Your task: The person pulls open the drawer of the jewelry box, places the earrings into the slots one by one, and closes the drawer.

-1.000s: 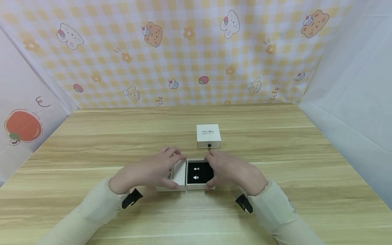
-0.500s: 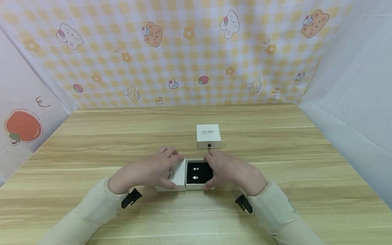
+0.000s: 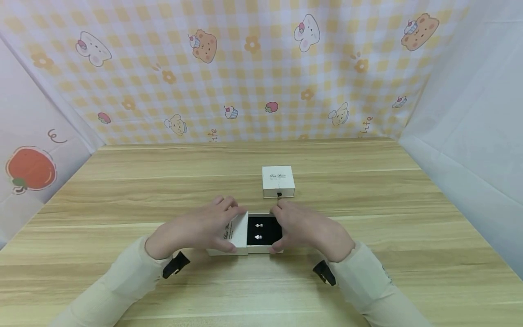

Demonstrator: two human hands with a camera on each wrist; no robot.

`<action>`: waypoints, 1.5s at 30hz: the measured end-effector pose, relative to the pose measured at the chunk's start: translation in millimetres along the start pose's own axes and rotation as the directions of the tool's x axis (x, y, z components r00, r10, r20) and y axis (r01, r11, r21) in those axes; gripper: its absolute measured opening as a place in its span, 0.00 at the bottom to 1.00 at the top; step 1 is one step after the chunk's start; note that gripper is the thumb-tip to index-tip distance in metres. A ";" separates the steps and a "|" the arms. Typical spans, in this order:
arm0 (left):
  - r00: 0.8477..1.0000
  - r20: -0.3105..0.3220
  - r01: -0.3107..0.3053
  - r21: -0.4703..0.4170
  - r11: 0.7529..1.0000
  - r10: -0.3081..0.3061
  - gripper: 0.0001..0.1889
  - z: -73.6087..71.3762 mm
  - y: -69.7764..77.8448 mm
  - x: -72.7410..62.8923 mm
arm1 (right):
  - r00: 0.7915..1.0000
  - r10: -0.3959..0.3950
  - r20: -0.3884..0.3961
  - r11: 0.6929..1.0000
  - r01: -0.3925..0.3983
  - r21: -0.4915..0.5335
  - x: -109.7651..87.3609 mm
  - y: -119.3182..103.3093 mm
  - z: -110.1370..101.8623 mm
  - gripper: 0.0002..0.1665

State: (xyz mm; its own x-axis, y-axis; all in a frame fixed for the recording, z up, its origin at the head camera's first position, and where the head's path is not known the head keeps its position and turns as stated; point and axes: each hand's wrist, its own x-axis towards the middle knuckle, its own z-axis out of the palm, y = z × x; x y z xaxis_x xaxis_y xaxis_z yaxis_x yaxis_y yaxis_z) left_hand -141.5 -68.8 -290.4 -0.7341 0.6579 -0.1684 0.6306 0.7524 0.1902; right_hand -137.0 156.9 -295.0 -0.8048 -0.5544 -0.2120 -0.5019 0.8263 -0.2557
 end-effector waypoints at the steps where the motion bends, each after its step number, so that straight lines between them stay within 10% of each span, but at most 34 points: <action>1: 1.000 0.000 0.000 0.002 1.000 0.000 0.38 0.0 0.0 0.2 | 1.000 0.002 0.002 1.000 -0.002 0.002 0.2 -0.4 -0.1 0.46; 45: 1.000 -0.003 -0.007 0.017 1.000 0.007 0.39 0.6 1.9 2.7 | 0.997 -0.065 -0.035 0.998 0.065 -0.001 4.2 -6.8 9.0 0.48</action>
State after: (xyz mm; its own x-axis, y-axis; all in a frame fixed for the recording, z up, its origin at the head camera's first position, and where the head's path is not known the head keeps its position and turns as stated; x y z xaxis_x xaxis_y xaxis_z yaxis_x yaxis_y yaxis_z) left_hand -142.2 -65.5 -291.0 -0.7304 0.6629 -0.1646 0.6397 0.7484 0.1752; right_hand -134.1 148.1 -302.6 -0.7809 -0.6033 -0.1617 -0.5537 0.7884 -0.2679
